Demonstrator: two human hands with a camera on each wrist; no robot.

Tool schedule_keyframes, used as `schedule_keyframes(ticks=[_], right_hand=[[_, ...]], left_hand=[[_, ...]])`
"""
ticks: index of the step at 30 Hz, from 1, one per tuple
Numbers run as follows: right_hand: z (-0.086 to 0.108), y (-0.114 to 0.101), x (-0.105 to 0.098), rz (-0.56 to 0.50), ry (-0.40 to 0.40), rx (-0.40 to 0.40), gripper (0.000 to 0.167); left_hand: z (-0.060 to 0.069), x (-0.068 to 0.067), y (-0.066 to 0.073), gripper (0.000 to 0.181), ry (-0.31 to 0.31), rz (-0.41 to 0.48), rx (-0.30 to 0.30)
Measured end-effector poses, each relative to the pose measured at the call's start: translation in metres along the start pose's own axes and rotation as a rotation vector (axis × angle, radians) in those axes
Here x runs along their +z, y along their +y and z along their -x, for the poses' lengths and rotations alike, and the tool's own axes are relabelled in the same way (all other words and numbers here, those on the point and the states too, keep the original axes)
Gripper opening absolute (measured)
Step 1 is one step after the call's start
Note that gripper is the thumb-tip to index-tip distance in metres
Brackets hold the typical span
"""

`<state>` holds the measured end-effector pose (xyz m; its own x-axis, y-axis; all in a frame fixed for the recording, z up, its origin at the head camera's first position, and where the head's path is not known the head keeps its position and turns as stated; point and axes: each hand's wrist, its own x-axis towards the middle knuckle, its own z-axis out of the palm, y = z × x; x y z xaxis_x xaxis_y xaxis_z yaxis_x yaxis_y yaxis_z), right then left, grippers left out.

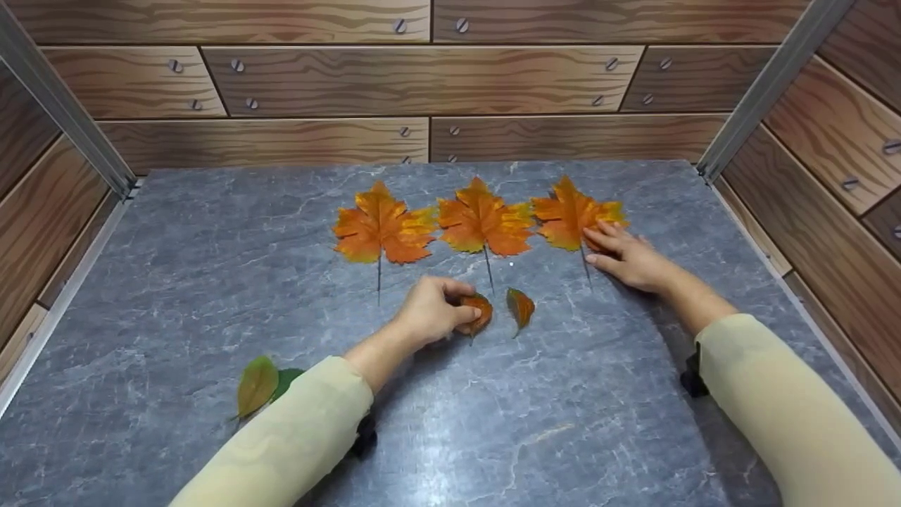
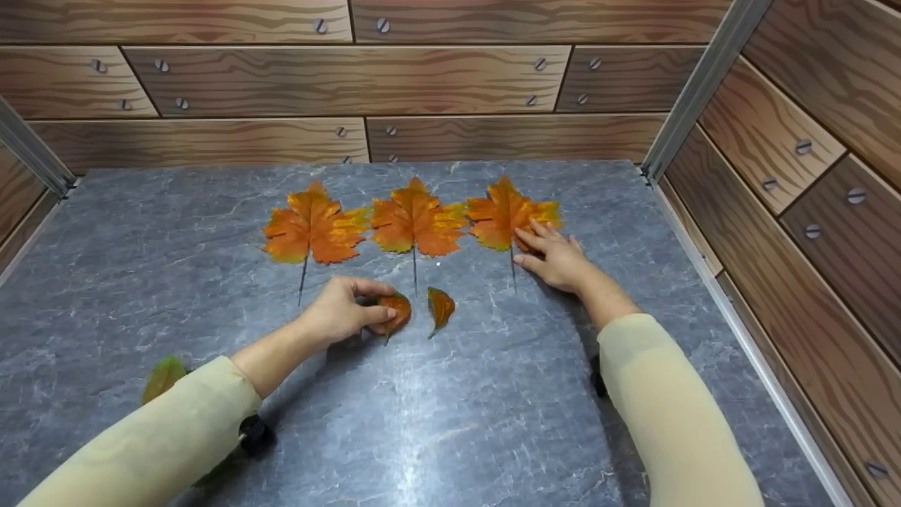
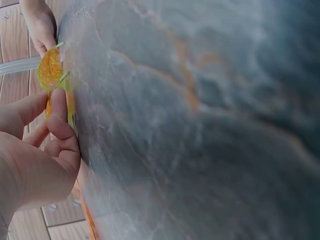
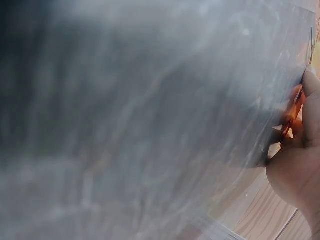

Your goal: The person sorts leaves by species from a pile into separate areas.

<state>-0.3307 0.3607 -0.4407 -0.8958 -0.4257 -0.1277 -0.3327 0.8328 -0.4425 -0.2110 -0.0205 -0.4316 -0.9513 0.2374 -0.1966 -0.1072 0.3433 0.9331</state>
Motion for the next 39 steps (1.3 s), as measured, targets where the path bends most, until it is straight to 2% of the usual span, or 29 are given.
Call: schedule_keyframes(ticks=[6, 11, 19, 25, 34, 39], right_hand=[[0.002, -0.001, 0.000, 0.007, -0.001, 0.006, 0.066], [0.001, -0.001, 0.000, 0.000, -0.002, 0.006, 0.067], [0.001, 0.000, 0.000, 0.003, -0.008, 0.012, 0.066], [0.001, 0.000, 0.001, 0.000, -0.009, 0.014, 0.066], [-0.003, -0.001, 0.003, 0.003, -0.009, -0.007, 0.067], [0.001, 0.001, 0.000, 0.010, -0.005, 0.004, 0.066]], left_hand=[[0.000, 0.001, 0.000, 0.039, -0.019, 0.058, 0.023], [-0.001, 0.002, 0.001, 0.037, -0.017, 0.045, 0.048], [-0.002, -0.001, 0.001, 0.037, -0.023, 0.061, 0.023], [-0.001, -0.004, 0.000, 0.040, -0.051, 0.075, 0.036], [0.008, -0.022, 0.001, 0.047, -0.102, 0.069, -0.003], [0.017, -0.038, 0.012, 0.049, -0.103, 0.053, 0.037]])
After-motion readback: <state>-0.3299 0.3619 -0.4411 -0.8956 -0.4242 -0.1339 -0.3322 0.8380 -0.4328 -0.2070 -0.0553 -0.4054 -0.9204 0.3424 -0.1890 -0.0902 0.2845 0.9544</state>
